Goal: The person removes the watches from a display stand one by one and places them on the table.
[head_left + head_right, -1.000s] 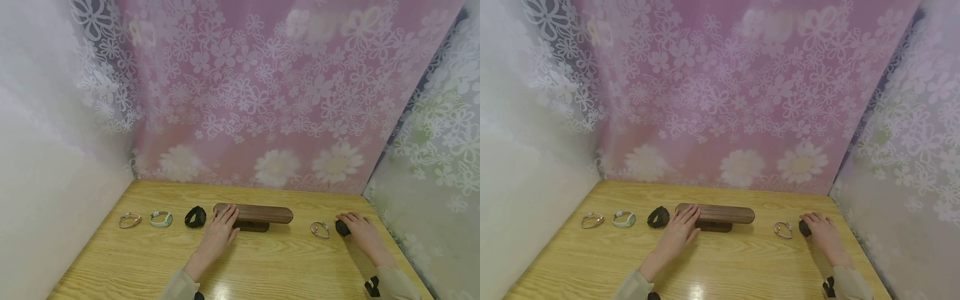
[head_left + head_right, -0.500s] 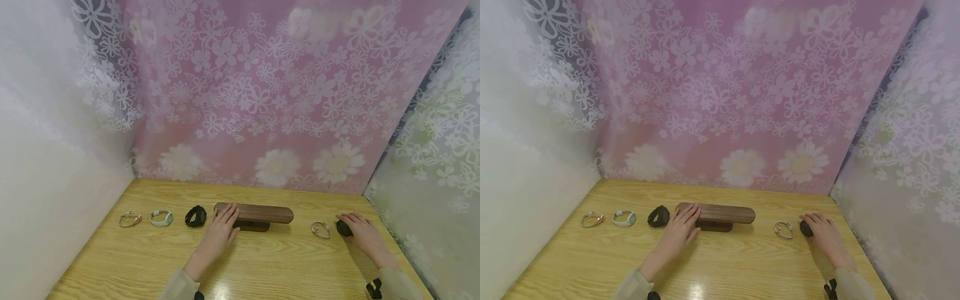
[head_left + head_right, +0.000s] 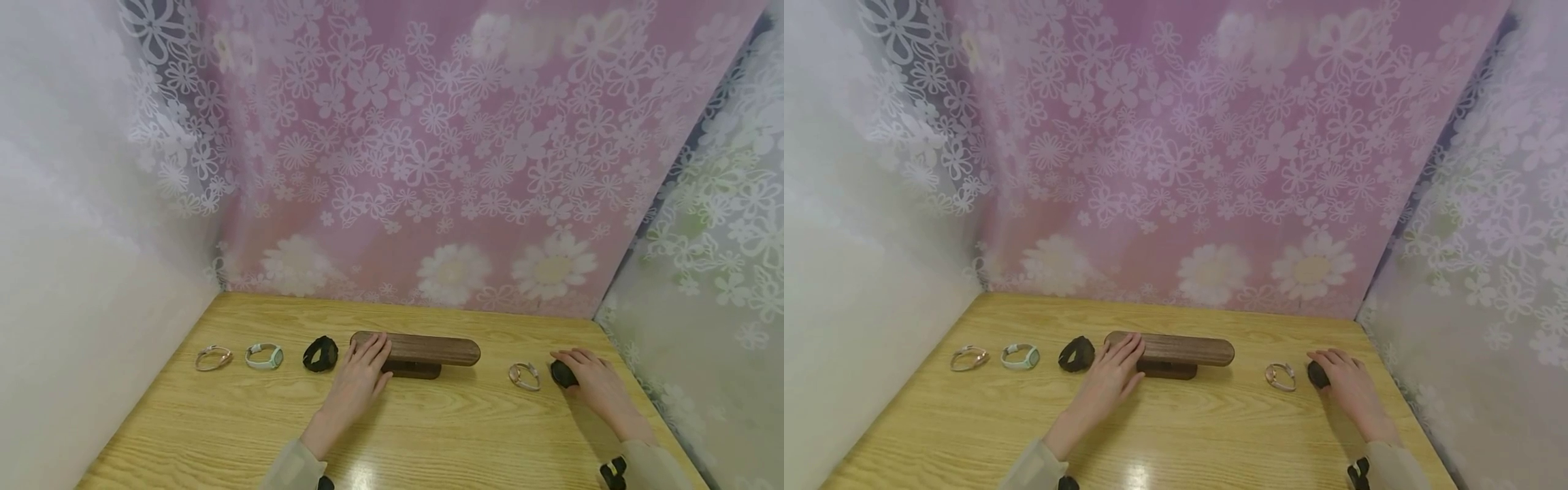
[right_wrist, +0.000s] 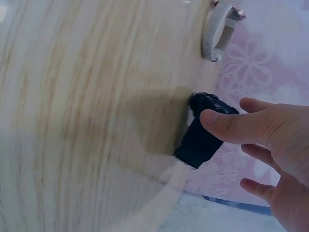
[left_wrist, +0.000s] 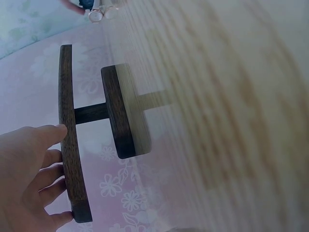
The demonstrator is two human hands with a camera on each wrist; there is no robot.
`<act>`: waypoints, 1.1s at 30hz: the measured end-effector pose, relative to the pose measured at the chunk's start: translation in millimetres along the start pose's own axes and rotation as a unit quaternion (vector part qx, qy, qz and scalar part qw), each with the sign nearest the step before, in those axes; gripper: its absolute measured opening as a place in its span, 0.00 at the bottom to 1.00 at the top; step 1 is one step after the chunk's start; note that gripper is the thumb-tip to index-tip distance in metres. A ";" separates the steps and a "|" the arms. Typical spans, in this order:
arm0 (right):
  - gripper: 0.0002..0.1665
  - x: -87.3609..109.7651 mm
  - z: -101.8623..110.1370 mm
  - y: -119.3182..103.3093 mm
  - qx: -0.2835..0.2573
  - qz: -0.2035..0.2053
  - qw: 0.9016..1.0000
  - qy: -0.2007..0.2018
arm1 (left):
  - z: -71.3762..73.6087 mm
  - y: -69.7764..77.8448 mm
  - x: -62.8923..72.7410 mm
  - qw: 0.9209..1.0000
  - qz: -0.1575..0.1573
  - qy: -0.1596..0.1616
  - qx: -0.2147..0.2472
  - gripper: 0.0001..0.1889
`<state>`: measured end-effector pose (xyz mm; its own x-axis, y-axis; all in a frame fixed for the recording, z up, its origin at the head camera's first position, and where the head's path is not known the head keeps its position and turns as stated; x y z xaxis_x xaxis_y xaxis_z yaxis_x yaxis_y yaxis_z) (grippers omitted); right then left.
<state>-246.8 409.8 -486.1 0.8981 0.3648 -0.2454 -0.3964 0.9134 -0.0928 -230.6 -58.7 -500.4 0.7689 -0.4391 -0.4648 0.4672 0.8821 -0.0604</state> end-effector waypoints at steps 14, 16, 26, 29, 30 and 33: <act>0.37 -5.1 8.6 -27.9 -0.001 0.029 0.996 0.089 | -0.3 -2.2 0.5 1.000 -0.009 -0.005 -0.012 0.31; 0.36 -8.0 6.8 -29.7 -0.002 0.037 0.994 0.100 | -1.2 -2.7 0.5 1.000 -0.011 -0.006 -0.013 0.32; 0.33 -21.5 -2.6 -53.9 -0.044 0.046 0.988 0.142 | -2.9 -6.2 0.1 1.000 -0.014 -0.012 -0.002 0.33; 0.32 -27.3 -5.5 -69.8 -0.059 0.047 0.985 0.157 | -3.3 -6.6 0.4 1.000 -0.012 -0.022 0.002 0.33; 0.32 -29.3 -7.0 -75.3 -0.066 0.045 0.984 0.159 | -3.4 -6.6 0.4 1.000 -0.011 -0.023 0.004 0.33; 0.34 -35.8 -10.7 -92.6 -0.088 0.037 0.983 0.159 | -3.9 -6.3 0.4 1.000 -0.010 -0.023 0.006 0.34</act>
<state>-244.3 310.3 -479.0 0.7716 0.3295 -0.5442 -0.5107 0.8308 -0.2210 -234.9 -63.8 -503.6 0.7792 -0.4636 -0.4217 0.4873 0.8713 -0.0577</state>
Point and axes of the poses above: each hand's wrist, its own x-axis away from the middle knuckle, its own z-axis out of the back of the hand, y = z × x, the point moved 1 cm from there along -x, towards the middle knuckle, and after that the axes turned 10 degrees about -x, right-handed, at the moved point
